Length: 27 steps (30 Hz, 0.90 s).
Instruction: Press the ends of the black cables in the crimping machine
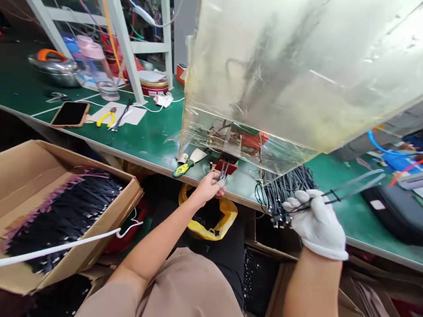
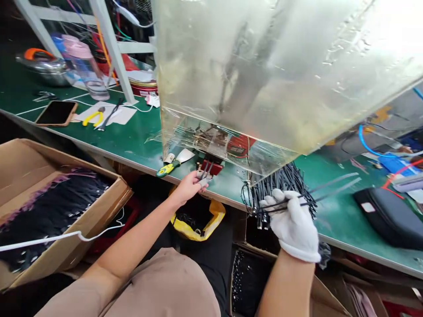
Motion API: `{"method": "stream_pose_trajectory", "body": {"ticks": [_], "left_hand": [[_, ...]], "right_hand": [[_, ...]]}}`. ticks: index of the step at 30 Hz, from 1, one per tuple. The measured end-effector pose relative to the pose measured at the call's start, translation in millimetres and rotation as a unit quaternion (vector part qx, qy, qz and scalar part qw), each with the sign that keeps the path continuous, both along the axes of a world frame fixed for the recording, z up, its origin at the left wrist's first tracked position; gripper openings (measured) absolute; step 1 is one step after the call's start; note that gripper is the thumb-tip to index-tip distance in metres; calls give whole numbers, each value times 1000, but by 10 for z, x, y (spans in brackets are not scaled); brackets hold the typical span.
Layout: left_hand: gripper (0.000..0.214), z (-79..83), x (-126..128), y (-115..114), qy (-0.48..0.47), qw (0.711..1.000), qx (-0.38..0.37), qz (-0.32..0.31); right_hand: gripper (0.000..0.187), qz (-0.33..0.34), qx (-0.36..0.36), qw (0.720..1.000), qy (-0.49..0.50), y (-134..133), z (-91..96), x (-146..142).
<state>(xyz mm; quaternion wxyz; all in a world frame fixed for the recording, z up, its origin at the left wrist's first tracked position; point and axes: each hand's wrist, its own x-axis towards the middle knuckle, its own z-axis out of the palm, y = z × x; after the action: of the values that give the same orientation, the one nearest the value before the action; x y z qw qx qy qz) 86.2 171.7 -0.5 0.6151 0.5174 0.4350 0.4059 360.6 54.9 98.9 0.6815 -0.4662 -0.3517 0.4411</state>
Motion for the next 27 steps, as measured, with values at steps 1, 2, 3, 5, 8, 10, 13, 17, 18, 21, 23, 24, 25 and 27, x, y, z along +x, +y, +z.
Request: {"method": "stream_pose_trajectory", "body": {"ticks": [1,2,3,5,8,10,13,17,18,21,23,24,25,27], "left_hand": [[11,23,-38,-54,1,1000,-10,-9],[8,51,-69,-107,4,1000,-17,-17],[6,81,-91,-156,9,999,-23,-23],[16,145,-112,-232,18,999,-29,-31],[30,217,-122,-307,25,999,-25,-35],[33,234,-142,-360,25,999,-16,-39],[39,217,-200,-459,19,998,-12,-61],[48,243,-355,-565,5,998,-19,-67],[49,277,-427,-603,2,998,-20,-65],[50,435,-760,-846,-2,997,-12,-73],[48,556,-1047,-1118,-5,997,2,-75],[49,615,-1185,-1262,-11,999,6,-47],[48,672,-1306,-1396,-22,1000,3,6],[41,782,-1468,-1582,-20,994,-12,110]], "right_hand": [[12,8,-4,1000,12,-15,-1,-47],[16,14,-9,1000,11,-26,-2,-93],[19,20,-11,1000,5,-33,-1,-140],[22,37,-9,999,-7,-38,8,-243],[25,66,-3,998,-5,-55,46,-425],[27,78,2,997,-7,-95,66,-540],[26,100,-6,995,-24,-172,47,-679],[27,162,-52,985,-28,-146,-97,-863],[27,181,-64,981,-25,-106,-159,-922],[31,246,-104,964,-5,32,-439,-1123],[36,291,-149,945,29,79,-699,-1257],[40,307,-175,934,50,80,-834,-1317],[45,317,-200,924,70,68,-961,-1372],[54,323,-243,909,102,33,-1148,-1459]]}}
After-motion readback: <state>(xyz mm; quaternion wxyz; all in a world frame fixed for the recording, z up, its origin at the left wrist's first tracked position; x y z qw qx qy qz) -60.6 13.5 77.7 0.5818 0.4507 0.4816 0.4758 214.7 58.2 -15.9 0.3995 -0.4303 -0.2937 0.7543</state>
